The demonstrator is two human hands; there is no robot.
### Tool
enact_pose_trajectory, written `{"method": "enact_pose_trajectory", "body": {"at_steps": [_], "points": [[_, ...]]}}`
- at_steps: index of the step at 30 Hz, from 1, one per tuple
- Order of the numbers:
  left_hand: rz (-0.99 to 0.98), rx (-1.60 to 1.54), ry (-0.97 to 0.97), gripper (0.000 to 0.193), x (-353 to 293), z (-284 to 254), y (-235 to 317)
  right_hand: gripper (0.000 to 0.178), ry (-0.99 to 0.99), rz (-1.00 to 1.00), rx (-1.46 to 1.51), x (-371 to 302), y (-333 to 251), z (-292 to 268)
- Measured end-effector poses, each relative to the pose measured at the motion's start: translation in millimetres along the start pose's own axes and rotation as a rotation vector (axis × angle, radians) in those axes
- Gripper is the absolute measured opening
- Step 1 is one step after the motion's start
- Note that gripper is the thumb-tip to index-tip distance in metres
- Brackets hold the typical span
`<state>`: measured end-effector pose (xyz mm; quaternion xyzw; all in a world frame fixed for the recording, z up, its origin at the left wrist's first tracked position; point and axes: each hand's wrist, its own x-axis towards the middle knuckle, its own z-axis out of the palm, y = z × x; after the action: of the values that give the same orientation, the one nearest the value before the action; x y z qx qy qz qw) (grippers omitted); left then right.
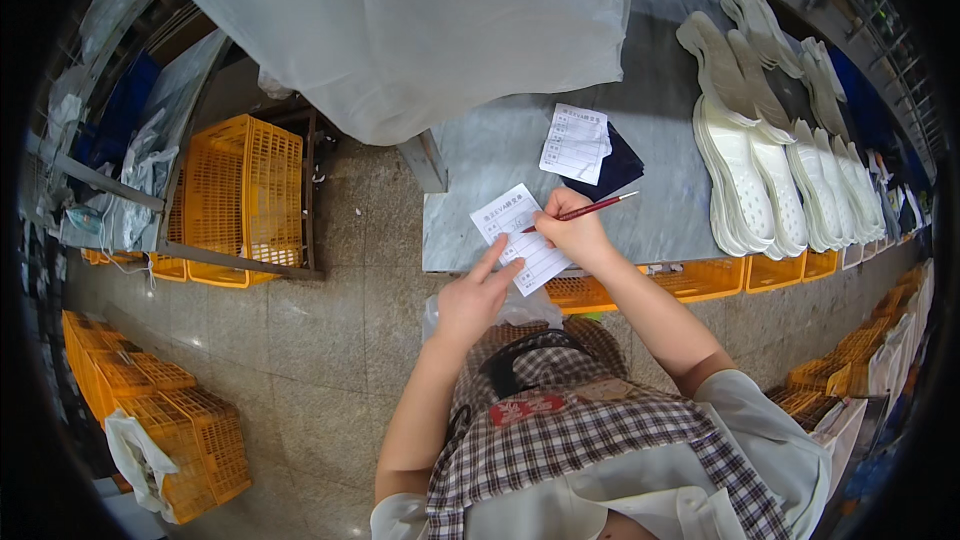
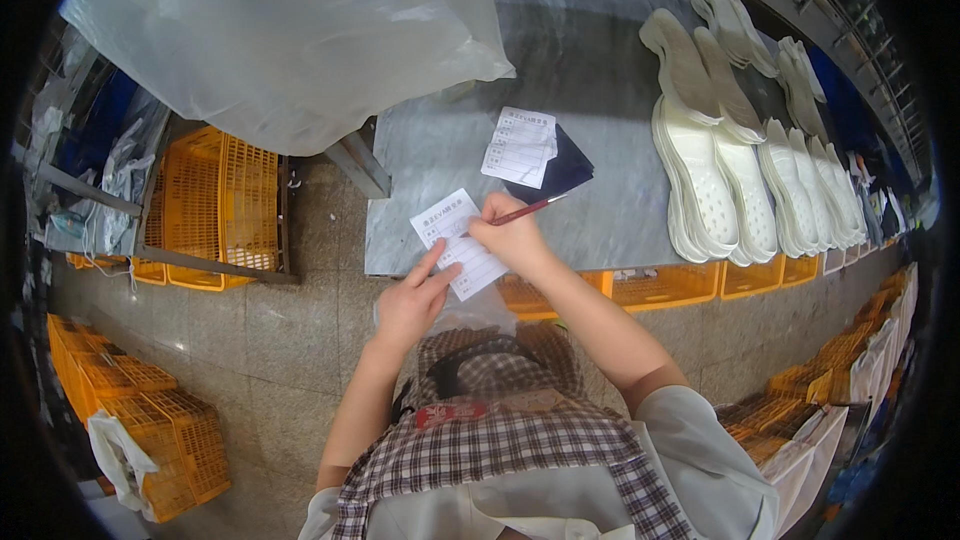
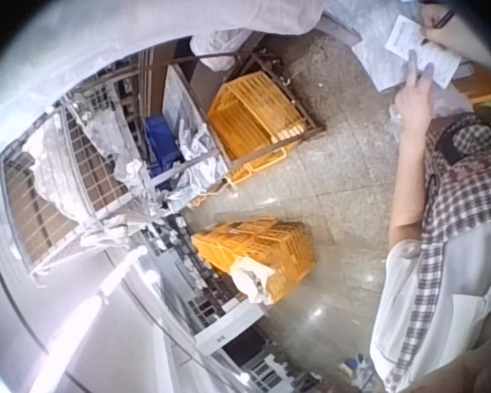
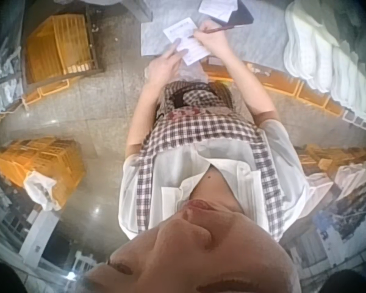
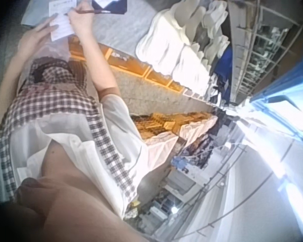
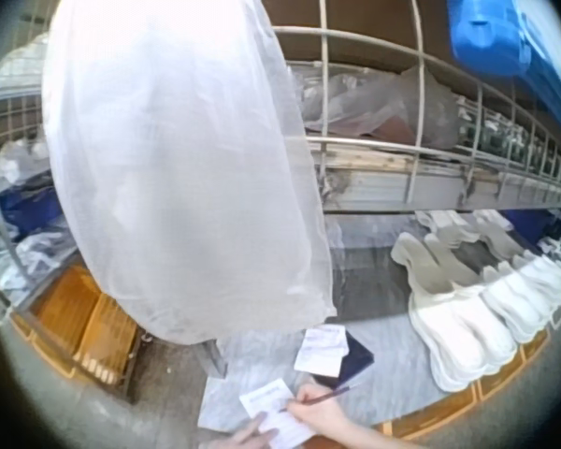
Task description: The person picks up pairs of white and black slippers from a table, inspects them by turning them over, and places them into yellow plastic crates. The person also writes on a small paper with a pen and places the paper into a plastic bag.
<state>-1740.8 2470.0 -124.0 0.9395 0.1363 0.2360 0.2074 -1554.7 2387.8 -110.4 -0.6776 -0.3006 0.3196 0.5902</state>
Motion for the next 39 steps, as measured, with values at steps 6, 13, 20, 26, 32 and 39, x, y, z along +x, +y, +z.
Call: {"method": "enact_pose_trajectory", "body": {"at_steps": [6,13,20,26,32,39], "points": [[-0.018,-0.019,-0.012,0.037,1.0,-0.7,1.0,0.025,0.048,0.017,0.027,-0.7,0.3,-1.7],[-0.058,-0.024,-0.036,0.034,1.9,-3.9,4.3,0.022,0.099,0.042,0.261,0.3,-4.4,-6.7],[-0.064,-0.026,-0.044,0.034,2.5,-4.1,4.8,0.024,-0.116,0.08,0.184,-6.9,-10.9,-19.0],[-0.028,-0.037,-0.006,0.036,2.1,-1.5,3.5,0.023,0.001,0.05,0.075,-12.4,-0.4,-8.6],[-0.039,-0.039,-0.023,0.037,1.2,-1.2,2.8,0.025,0.026,-0.006,-0.136,-13.2,-3.2,-8.4],[-0.031,-0.043,-0.007,0.038,1.1,0.9,2.0,0.025,0.046,0.008,-0.065,-12.7,0.5,-7.2]]}}
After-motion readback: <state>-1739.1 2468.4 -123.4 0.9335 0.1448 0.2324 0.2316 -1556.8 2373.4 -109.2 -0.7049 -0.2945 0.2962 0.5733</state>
